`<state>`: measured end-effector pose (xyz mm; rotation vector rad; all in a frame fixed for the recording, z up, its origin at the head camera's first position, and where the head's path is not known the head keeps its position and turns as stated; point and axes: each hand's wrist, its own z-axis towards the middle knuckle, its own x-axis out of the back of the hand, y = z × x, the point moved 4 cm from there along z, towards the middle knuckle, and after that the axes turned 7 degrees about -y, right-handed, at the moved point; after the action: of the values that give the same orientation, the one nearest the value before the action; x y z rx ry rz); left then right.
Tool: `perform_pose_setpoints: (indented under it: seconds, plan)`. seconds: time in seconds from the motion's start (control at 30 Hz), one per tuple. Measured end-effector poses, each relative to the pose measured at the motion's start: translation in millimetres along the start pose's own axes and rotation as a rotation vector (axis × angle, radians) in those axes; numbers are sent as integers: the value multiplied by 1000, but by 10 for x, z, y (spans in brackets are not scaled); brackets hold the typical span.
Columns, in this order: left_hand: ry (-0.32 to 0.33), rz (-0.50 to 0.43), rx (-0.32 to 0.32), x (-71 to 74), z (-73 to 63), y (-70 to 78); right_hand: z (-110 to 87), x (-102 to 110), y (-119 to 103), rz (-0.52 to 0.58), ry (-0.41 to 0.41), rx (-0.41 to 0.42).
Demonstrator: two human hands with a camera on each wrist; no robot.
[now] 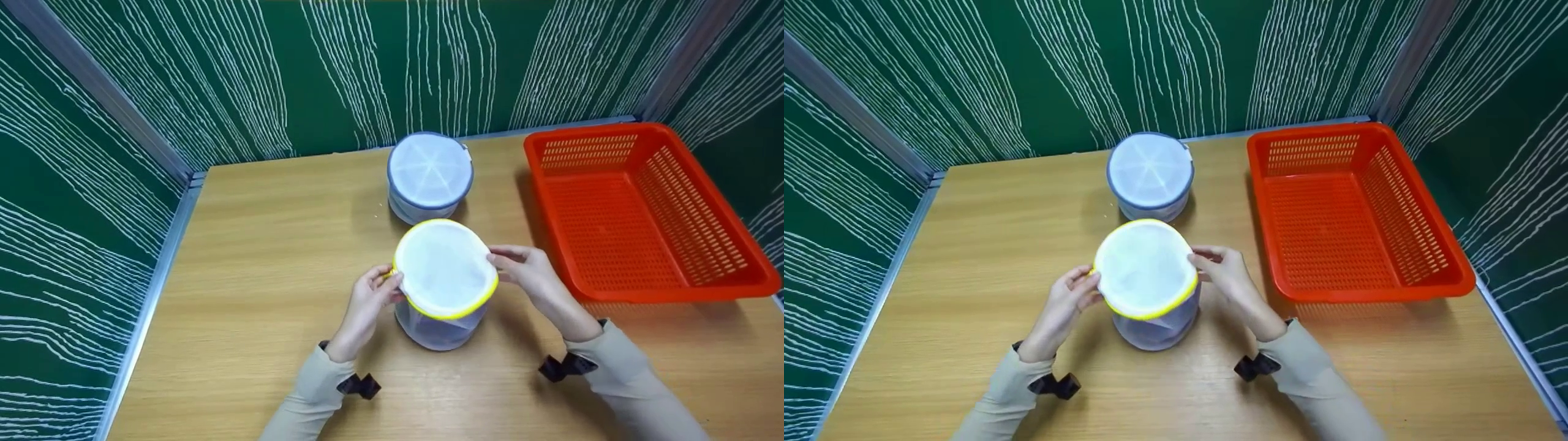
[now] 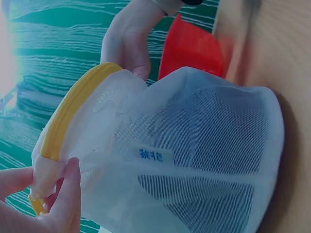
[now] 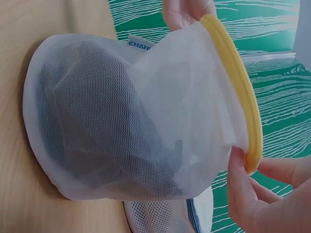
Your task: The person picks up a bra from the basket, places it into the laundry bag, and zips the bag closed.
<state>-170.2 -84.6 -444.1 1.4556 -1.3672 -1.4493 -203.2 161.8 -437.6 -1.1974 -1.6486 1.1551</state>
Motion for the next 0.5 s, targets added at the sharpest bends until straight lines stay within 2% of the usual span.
perform_pose_setpoints:
  seconds: [0.13, 0.3, 0.4, 0.47, 0.5]
  plan:
    - [43, -43, -12, 13, 110, 65, 66, -13, -29, 95, 3, 8]
    - [68, -151, -53, 26, 245, 133, 142, -27, -37, 261, 4, 8]
    - [91, -168, -66, 38, 321, 161, 187, -33, -40, 353, 0, -8]
    - [102, -164, -77, 52, 373, 166, 214, -36, -47, 420, -1, -15]
    - [84, -177, -103, 124, 481, 64, 228, -39, -50, 456, -1, -16]
